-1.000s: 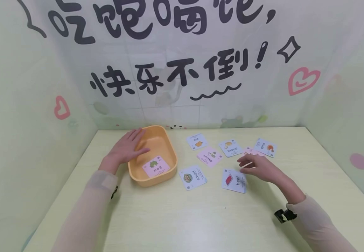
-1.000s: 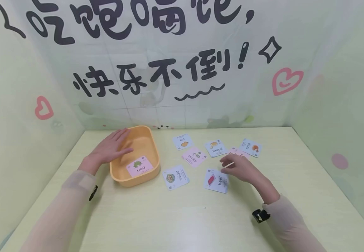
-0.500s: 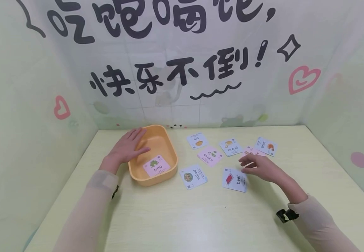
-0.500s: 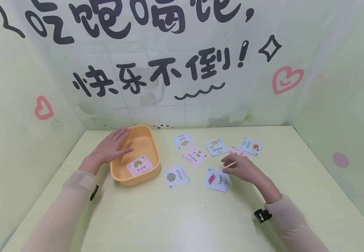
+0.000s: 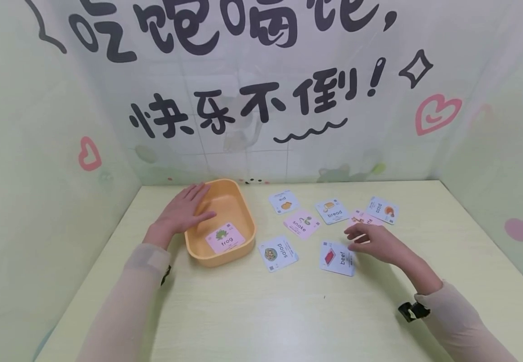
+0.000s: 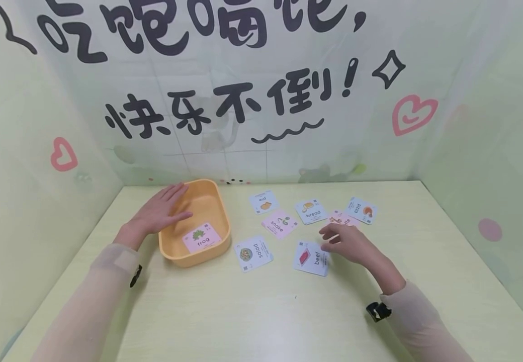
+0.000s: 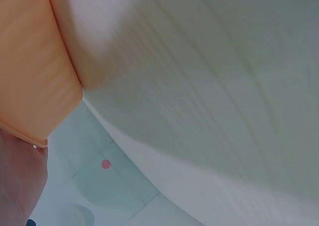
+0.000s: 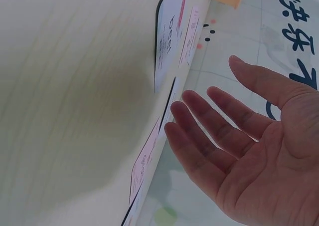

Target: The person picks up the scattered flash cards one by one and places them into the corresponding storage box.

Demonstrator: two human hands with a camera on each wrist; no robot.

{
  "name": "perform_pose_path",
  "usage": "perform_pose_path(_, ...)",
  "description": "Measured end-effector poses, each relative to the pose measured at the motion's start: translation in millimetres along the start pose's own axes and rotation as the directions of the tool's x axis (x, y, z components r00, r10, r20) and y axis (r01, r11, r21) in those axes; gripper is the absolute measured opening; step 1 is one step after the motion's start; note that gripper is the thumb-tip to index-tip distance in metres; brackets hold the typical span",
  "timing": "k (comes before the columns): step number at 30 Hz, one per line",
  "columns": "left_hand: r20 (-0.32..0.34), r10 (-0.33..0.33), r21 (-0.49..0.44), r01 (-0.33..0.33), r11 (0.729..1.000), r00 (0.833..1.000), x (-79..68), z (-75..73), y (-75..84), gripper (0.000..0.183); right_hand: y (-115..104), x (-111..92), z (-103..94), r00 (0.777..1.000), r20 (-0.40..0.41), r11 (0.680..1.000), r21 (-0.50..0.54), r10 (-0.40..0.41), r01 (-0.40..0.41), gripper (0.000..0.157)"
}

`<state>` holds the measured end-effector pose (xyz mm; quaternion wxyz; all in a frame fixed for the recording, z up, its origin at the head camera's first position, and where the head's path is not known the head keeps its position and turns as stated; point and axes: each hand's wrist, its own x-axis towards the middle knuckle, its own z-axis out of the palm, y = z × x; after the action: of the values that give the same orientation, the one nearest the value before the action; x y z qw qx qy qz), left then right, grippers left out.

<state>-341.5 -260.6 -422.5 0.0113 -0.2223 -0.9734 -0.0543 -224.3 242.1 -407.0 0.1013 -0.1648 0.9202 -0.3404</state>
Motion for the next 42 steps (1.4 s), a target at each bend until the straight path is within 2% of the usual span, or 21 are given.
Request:
perform_pose_path(13, -0.031, 0.017, -0.015, -0.018, 1.000, 0.999, -1.3, 1.5, -0.6, 0.090, 0, -1, 5.4, 0.999, 0.032, 0.999, -0.041, 0.031, -0.030, 0.043)
perform_pose_path(21, -0.017, 0.008, -0.008, -0.008, 1.000, 1.000, -0.6, 1.6, -1.1, 0.090, -4, 1, 11.2, 0.993, 0.096, 0.981, -0.189, 0.072, -0.053, 0.061)
perform_pose_path(26, -0.021, 0.007, -0.005, -0.007, 1.000, 1.000, -1.3, 1.9, -1.8, 0.089, -5, 5, 19.7, 0.992, 0.092, 0.954, -0.294, 0.084, -0.054, 0.069)
perform_pose_path(31, -0.013, 0.000, -0.009, 0.000, 1.000, 1.000, -1.6, 0.7, -0.9, 0.090, -7, 7, 26.4, 0.993, 0.064, 0.931, -0.358, 0.099, -0.070, 0.069)
perform_pose_path(42, -0.008, -0.002, -0.011, 0.002, 1.000, 1.000, -1.9, 0.5, -0.2, 0.090, -12, 9, 26.4, 0.990, 0.063, 0.917, -0.387, 0.127, -0.093, 0.061)
